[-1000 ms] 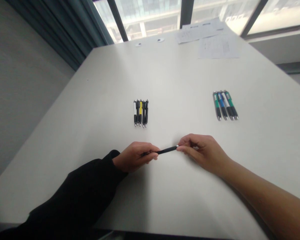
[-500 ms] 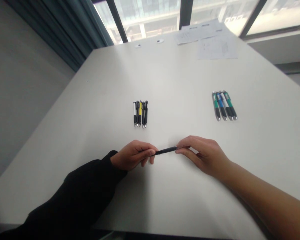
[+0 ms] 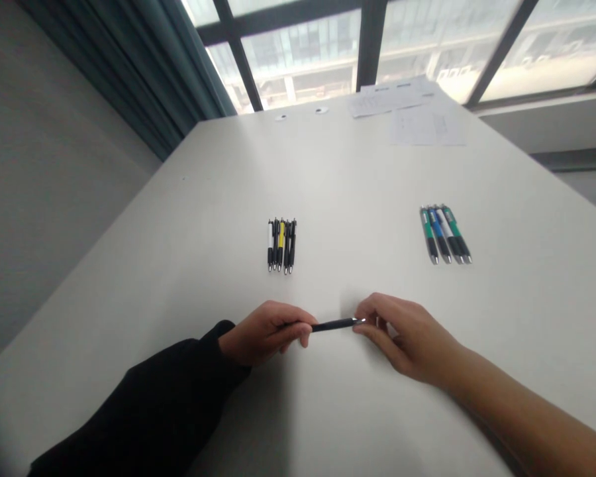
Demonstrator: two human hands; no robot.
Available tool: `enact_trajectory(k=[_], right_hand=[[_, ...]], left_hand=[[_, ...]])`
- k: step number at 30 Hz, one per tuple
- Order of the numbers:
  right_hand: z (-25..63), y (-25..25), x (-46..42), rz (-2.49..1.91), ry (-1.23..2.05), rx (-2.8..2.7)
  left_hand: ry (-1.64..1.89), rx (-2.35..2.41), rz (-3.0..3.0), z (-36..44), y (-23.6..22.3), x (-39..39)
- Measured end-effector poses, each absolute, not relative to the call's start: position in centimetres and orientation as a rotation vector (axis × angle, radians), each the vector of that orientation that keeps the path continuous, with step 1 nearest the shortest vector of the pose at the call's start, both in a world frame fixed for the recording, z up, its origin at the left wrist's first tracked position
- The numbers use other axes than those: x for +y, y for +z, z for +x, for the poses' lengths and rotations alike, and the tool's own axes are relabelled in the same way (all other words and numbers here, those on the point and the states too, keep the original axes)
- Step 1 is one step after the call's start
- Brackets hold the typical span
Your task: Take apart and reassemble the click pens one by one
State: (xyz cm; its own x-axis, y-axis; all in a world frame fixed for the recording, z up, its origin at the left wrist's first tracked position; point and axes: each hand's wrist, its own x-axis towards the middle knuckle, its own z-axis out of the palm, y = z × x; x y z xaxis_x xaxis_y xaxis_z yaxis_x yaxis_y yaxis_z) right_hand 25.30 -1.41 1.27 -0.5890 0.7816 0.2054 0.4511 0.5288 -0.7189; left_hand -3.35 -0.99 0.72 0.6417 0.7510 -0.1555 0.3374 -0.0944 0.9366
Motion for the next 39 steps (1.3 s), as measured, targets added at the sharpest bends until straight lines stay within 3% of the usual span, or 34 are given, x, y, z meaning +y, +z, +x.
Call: enact_trajectory(k=[20, 27, 33, 36, 39], right_hand=[[24.7, 1.4, -1.1, -1.032, 0.934, -2.316], [23.3, 1.6, -0.7, -1.217, 1.035, -2.221], [23.8, 1.9, -0.3, -1.344, 1.486, -1.897], [24.0, 1.7, -0.3, -1.201, 1.866, -1.728], [23.6, 1.3, -0.8, -0.957, 2.25, -1.555]], left_hand=[[0.501, 0.879, 1.777, -3.5, 0.6, -0.8], [0.657, 0.924, 2.12, -3.1, -0.1, -1.1], [0.987, 0.948, 2.161, -3.4, 0.0, -0.4], [1.298, 1.052, 1.706, -3.3, -0.1, 0.4], [1.374, 0.908, 1.188, -2.1, -0.2, 1.2]])
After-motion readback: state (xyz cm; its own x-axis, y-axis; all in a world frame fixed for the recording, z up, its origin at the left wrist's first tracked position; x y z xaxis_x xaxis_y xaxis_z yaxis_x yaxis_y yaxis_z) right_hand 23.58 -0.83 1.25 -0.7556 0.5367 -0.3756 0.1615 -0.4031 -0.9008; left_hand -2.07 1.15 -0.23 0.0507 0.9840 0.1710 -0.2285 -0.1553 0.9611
